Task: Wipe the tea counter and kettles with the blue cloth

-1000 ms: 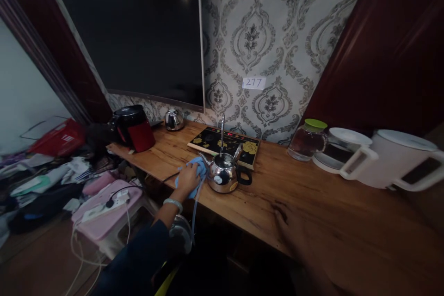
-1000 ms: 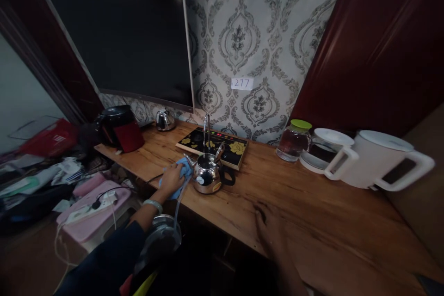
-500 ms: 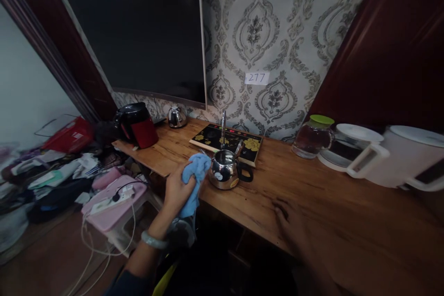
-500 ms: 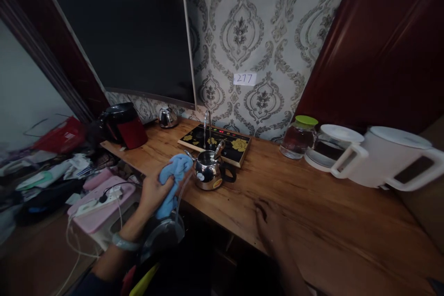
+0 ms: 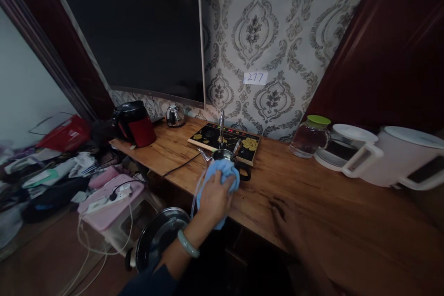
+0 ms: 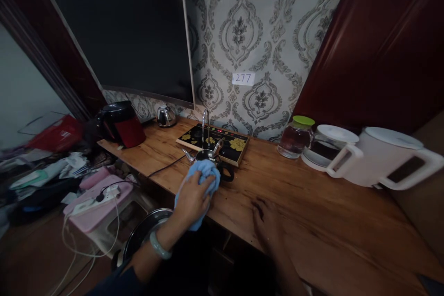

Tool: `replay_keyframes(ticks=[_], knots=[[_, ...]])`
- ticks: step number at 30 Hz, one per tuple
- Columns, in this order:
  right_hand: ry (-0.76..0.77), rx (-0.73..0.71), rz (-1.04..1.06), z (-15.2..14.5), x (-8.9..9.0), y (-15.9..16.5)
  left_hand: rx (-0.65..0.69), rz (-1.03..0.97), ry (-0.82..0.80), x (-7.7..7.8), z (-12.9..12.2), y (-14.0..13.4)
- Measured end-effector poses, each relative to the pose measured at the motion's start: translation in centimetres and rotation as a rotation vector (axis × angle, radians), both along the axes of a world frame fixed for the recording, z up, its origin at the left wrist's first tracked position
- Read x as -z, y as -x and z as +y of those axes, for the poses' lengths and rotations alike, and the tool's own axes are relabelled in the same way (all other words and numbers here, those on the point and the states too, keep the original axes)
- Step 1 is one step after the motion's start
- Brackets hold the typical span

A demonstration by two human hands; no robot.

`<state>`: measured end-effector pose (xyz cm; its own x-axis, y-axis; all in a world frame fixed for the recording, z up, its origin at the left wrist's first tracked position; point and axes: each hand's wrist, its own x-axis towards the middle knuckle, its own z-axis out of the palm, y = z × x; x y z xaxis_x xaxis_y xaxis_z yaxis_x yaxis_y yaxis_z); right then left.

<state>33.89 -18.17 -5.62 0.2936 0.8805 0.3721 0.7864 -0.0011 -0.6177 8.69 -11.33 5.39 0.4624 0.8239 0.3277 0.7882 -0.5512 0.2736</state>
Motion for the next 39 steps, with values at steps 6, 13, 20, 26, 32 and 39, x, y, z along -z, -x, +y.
replay_keyframes(ticks=[6,13,20,26,32,39], knots=[[0.002,0.008,0.034,0.1,0.2,0.0,0.261,-0.046,0.171,-0.5,-3.4,-1.2],[0.033,0.006,0.018,-0.1,-0.1,0.0,-0.038,-0.160,0.012,-4.5,0.7,4.0],[0.027,0.012,0.006,-0.1,0.0,0.1,0.003,-0.212,0.114,0.1,2.2,4.6],[0.078,0.011,0.008,0.0,0.3,-0.2,-0.079,-0.436,0.034,-2.4,3.8,7.7],[0.076,0.010,0.006,0.1,0.4,-0.2,-0.216,-0.313,0.039,-3.9,8.4,5.5],[0.063,0.022,0.016,-0.2,-0.2,0.0,-0.135,-0.202,0.170,-1.6,6.0,6.6]])
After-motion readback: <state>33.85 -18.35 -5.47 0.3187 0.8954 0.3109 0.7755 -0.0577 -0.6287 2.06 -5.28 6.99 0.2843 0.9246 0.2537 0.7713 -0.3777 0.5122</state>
